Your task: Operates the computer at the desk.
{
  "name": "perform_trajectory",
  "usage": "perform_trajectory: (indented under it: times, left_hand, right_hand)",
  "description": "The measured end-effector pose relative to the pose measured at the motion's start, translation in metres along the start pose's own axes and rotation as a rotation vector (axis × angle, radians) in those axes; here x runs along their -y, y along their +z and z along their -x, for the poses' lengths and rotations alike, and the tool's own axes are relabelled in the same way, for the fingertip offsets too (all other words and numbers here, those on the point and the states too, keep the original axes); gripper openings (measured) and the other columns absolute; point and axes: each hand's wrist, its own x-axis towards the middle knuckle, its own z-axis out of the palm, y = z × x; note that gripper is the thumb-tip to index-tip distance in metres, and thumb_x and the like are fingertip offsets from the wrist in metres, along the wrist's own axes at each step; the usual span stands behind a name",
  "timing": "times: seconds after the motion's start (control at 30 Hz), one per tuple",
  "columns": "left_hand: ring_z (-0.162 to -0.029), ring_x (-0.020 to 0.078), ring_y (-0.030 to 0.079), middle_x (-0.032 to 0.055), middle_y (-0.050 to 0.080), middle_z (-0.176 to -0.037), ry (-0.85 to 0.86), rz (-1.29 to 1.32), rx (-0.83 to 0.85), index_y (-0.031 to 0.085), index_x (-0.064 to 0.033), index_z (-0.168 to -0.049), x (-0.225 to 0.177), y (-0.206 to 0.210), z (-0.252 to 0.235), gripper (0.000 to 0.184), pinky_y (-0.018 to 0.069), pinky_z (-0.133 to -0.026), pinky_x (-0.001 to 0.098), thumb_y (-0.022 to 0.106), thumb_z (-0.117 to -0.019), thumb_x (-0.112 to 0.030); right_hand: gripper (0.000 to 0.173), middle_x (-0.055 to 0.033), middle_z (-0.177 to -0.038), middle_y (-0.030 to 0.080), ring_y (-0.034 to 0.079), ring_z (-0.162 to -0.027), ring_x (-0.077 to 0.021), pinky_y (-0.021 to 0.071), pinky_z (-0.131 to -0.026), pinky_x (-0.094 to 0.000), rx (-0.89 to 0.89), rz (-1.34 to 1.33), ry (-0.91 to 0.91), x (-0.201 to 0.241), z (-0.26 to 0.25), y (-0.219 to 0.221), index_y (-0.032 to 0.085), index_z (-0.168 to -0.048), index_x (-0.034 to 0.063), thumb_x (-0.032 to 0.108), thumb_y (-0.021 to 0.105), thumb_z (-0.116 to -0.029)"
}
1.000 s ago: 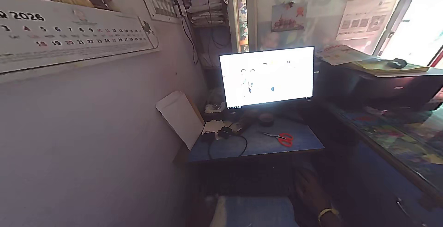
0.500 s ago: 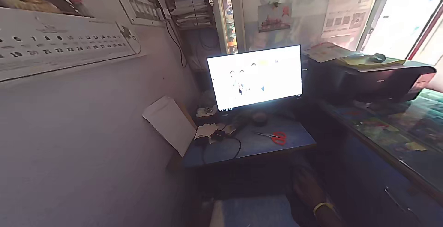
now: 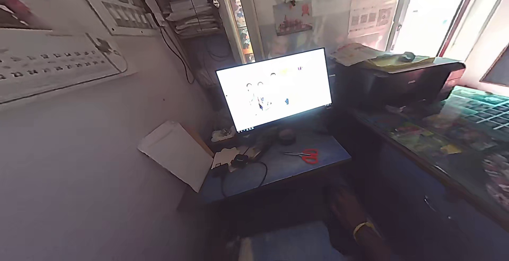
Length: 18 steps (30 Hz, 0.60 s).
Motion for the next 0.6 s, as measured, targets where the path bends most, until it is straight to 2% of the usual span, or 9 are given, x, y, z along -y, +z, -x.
perform_trajectory:
  times: [0.1, 0.17, 0.4, 0.6]
  left_hand:
    - [-0.148, 0.0392, 0.038, 0.0234, 0.041, -0.158, 0.009, -0.059, -0.043, 0.046, -0.0046, -0.151, 0.011, 0.007, 0.000, 0.077, 0.0352, -0.119, 0.0553, 0.049, -0.0982, -0.061]
    - [-0.145, 0.0395, 0.042, 0.0239, 0.044, -0.156, 0.004, -0.070, -0.072, 0.048, -0.0044, -0.149, 0.019, 0.014, -0.002, 0.081, 0.0375, -0.117, 0.0562, 0.049, -0.0959, -0.065]
    - [-0.141, 0.0409, 0.048, 0.0269, 0.045, -0.154, 0.018, -0.055, -0.094, 0.052, -0.0002, -0.145, 0.015, 0.017, 0.002, 0.075, 0.0397, -0.116, 0.0549, 0.049, -0.0992, -0.060]
    - [-0.145, 0.0418, 0.041, 0.0291, 0.038, -0.158, -0.003, -0.070, -0.027, 0.046, 0.0034, -0.149, -0.007, -0.003, 0.007, 0.076, 0.0350, -0.119, 0.0530, 0.046, -0.1017, -0.056]
  right_hand:
    - [0.051, -0.0111, -0.151, 0.053, 0.049, -0.142, -0.0298, 0.0414, -0.116, -0.0467, 0.004, -0.014, -0.016, 0.000, -0.002, 0.001, 0.060, -0.144, 0.0174, 0.041, 0.051, -0.0995]
    - [0.049, -0.0106, -0.151, 0.054, 0.048, -0.142, -0.0294, 0.0404, -0.117, -0.0469, 0.002, -0.022, -0.011, 0.001, -0.003, 0.001, 0.061, -0.142, 0.0183, 0.039, 0.051, -0.0996]
    - [0.050, -0.0099, -0.152, 0.053, 0.047, -0.143, -0.0286, 0.0398, -0.118, -0.0465, 0.007, -0.007, 0.008, 0.000, -0.003, 0.003, 0.061, -0.143, 0.0187, 0.039, 0.052, -0.0981]
    - [0.047, -0.0109, -0.149, 0.056, 0.052, -0.139, -0.0306, 0.0441, -0.114, -0.0472, -0.056, -0.006, -0.011, 0.003, -0.002, 0.000, 0.064, -0.140, 0.0173, 0.035, 0.054, -0.0968]
